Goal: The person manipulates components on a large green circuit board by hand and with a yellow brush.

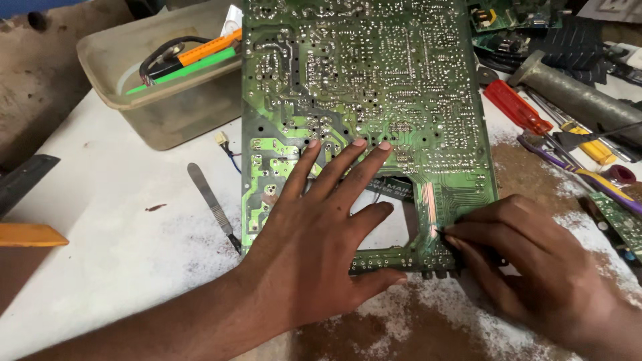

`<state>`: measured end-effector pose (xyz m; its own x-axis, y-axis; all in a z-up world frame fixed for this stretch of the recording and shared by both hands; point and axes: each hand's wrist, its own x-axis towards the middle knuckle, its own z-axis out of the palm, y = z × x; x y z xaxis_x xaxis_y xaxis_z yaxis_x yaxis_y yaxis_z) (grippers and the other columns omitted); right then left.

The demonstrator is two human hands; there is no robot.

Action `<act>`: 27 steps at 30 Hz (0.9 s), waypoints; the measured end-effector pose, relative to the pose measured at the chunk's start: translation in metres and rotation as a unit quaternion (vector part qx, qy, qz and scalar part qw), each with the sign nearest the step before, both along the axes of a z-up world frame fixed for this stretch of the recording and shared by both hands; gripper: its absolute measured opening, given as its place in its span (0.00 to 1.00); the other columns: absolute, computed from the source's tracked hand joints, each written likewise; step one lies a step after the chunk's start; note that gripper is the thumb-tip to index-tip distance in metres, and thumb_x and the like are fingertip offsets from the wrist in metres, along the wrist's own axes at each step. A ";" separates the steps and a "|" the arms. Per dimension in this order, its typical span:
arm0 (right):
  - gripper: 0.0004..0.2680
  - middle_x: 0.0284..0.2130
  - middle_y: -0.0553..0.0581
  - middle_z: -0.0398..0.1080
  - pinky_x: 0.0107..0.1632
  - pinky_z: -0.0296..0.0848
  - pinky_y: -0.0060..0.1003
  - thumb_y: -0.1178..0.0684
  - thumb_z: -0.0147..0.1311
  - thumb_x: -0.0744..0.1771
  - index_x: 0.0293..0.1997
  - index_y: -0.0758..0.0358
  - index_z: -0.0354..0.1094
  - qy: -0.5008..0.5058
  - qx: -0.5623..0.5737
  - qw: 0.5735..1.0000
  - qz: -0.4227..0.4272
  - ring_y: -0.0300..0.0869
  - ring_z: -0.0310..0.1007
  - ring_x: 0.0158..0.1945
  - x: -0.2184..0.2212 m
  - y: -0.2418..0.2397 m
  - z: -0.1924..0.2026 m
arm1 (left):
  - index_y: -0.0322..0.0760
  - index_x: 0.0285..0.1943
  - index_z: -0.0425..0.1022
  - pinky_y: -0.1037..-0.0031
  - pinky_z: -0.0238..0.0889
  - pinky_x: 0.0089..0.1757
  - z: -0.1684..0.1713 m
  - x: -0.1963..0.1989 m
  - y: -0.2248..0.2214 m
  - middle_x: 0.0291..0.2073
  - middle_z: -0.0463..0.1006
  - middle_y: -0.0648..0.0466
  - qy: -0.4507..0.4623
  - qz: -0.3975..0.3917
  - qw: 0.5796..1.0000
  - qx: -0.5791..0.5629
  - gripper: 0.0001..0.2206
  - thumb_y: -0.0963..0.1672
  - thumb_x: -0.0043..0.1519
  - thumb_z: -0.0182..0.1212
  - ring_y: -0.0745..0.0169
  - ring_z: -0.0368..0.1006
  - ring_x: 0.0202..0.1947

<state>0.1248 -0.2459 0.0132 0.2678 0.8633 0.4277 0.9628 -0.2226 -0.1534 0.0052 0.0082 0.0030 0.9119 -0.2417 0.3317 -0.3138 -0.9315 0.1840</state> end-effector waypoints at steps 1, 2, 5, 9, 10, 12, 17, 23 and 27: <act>0.10 0.37 0.59 0.75 0.40 0.76 0.35 0.59 0.64 0.63 0.46 0.67 0.74 0.001 0.002 1.000 -0.001 0.42 0.77 0.39 0.001 0.001 0.001 | 0.35 0.57 0.76 0.38 0.24 0.66 0.001 -0.001 0.001 0.74 0.47 0.34 0.001 -0.001 1.000 0.002 0.33 0.62 0.58 0.55 0.35 0.39 0.74; 0.10 0.38 0.59 0.75 0.40 0.77 0.33 0.58 0.64 0.62 0.46 0.67 0.73 0.013 0.013 0.999 0.038 0.42 0.78 0.40 0.004 0.001 0.003 | 0.35 0.56 0.77 0.38 0.24 0.66 0.001 0.000 0.000 0.74 0.47 0.34 -0.002 -0.003 1.000 -0.004 0.33 0.62 0.58 0.54 0.35 0.39 0.74; 0.09 0.37 0.58 0.76 0.39 0.78 0.33 0.59 0.64 0.62 0.43 0.67 0.73 0.011 0.030 0.999 0.045 0.42 0.78 0.39 0.006 0.005 -0.003 | 0.36 0.56 0.77 0.37 0.24 0.67 -0.001 0.001 0.000 0.74 0.47 0.33 -0.009 -0.005 1.000 -0.005 0.32 0.62 0.58 0.54 0.35 0.40 0.74; 0.07 0.36 0.59 0.75 0.41 0.75 0.39 0.61 0.64 0.63 0.42 0.67 0.75 -0.008 0.026 0.999 -0.027 0.45 0.77 0.39 -0.001 0.004 -0.003 | 0.35 0.56 0.77 0.38 0.24 0.67 -0.001 0.000 0.001 0.74 0.47 0.32 -0.008 -0.002 1.000 -0.002 0.32 0.62 0.59 0.54 0.35 0.40 0.75; 0.07 0.36 0.59 0.75 0.41 0.75 0.39 0.61 0.64 0.63 0.42 0.67 0.75 -0.006 0.027 0.999 -0.027 0.45 0.77 0.39 -0.001 0.003 0.000 | 0.35 0.56 0.77 0.38 0.24 0.67 -0.001 -0.001 0.001 0.74 0.47 0.32 -0.007 -0.002 1.000 0.000 0.32 0.62 0.59 0.54 0.35 0.40 0.75; 0.08 0.38 0.58 0.75 0.40 0.76 0.34 0.58 0.64 0.62 0.43 0.66 0.74 0.018 0.009 1.000 0.024 0.43 0.77 0.40 0.000 0.002 0.006 | 0.34 0.55 0.77 0.38 0.24 0.66 0.000 0.000 0.000 0.74 0.47 0.33 -0.007 -0.004 1.000 -0.006 0.32 0.62 0.59 0.54 0.35 0.40 0.75; 0.07 0.37 0.59 0.75 0.39 0.76 0.37 0.61 0.63 0.63 0.42 0.68 0.73 -0.002 0.034 0.999 0.011 0.45 0.76 0.39 -0.001 0.007 0.001 | 0.36 0.56 0.78 0.41 0.24 0.68 -0.001 -0.001 -0.002 0.75 0.47 0.34 -0.012 0.002 1.000 -0.010 0.32 0.62 0.58 0.56 0.37 0.40 0.76; 0.06 0.37 0.60 0.76 0.37 0.78 0.34 0.59 0.62 0.64 0.40 0.68 0.73 0.007 0.035 0.998 0.060 0.42 0.77 0.37 0.007 0.003 -0.002 | 0.36 0.56 0.78 0.39 0.21 0.67 0.000 0.001 0.000 0.75 0.46 0.34 0.003 0.002 1.000 -0.004 0.33 0.62 0.57 0.56 0.36 0.38 0.76; 0.02 0.35 0.60 0.76 0.35 0.78 0.31 0.61 0.59 0.67 0.40 0.67 0.71 -0.002 0.034 0.998 0.055 0.41 0.75 0.34 0.014 0.003 -0.016 | 0.36 0.55 0.78 0.37 0.22 0.68 -0.001 0.002 -0.001 0.76 0.45 0.35 -0.001 -0.001 1.000 0.009 0.33 0.63 0.58 0.54 0.36 0.37 0.77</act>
<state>0.1384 -0.2433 -0.0030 0.1718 0.8566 0.4865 0.9813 -0.1054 -0.1609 0.0075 0.0076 0.0018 0.9105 -0.2505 0.3289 -0.3168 -0.9339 0.1658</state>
